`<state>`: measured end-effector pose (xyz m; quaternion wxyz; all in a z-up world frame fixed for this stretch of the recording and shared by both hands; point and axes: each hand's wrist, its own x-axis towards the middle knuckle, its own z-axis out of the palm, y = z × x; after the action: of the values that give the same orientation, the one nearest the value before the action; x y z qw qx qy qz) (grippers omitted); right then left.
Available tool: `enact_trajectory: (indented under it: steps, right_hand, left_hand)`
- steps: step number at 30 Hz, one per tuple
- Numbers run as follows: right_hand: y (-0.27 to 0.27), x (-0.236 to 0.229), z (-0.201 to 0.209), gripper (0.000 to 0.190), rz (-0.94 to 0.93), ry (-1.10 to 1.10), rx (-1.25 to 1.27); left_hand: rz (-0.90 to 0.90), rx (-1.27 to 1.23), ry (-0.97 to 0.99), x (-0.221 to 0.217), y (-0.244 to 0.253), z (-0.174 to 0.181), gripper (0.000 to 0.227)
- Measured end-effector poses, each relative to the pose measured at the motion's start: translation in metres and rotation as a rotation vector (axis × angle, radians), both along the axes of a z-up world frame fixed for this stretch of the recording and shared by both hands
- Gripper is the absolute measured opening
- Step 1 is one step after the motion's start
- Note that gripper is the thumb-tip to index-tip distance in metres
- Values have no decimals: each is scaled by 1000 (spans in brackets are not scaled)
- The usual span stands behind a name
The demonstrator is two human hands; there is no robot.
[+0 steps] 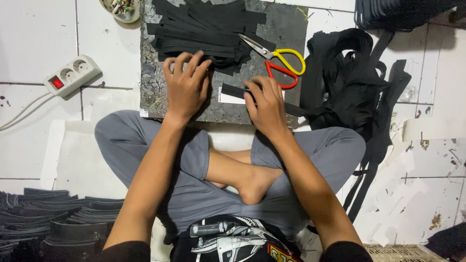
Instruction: Cutting long strips of black material to length using a white template and scissors.
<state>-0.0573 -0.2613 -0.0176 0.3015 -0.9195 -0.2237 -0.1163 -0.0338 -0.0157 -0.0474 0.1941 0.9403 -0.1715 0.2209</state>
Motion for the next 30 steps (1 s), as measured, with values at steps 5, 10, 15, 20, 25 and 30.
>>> enact_trajectory:
  steps: [5, 10, 15, 20, 25, 30]
  right_hand:
    - [36, 46, 5, 34, 9, -26, -21]
    - [56, 63, 6, 16, 46, -79, -50]
    - [59, 58, 13, 14, 104, -101, 46]
    - [51, 60, 12, 7, 85, -90, 120]
    - [47, 72, 10, 6, -3, -34, 147]
    - [52, 90, -8, 9, -66, 26, 90]
  left_hand:
    - [-54, -80, 41, 1, -2, 2, 40]
    - [-83, -181, 75, 5, -1, 14, 42]
    - [-116, -225, 55, 9, -3, 27, 29]
    - [-81, -202, 33, 18, 10, 21, 19]
    - [-8, -149, 20, 29, 36, 14, 21]
    - [152, -76, 28, 50, 52, 11, 30]
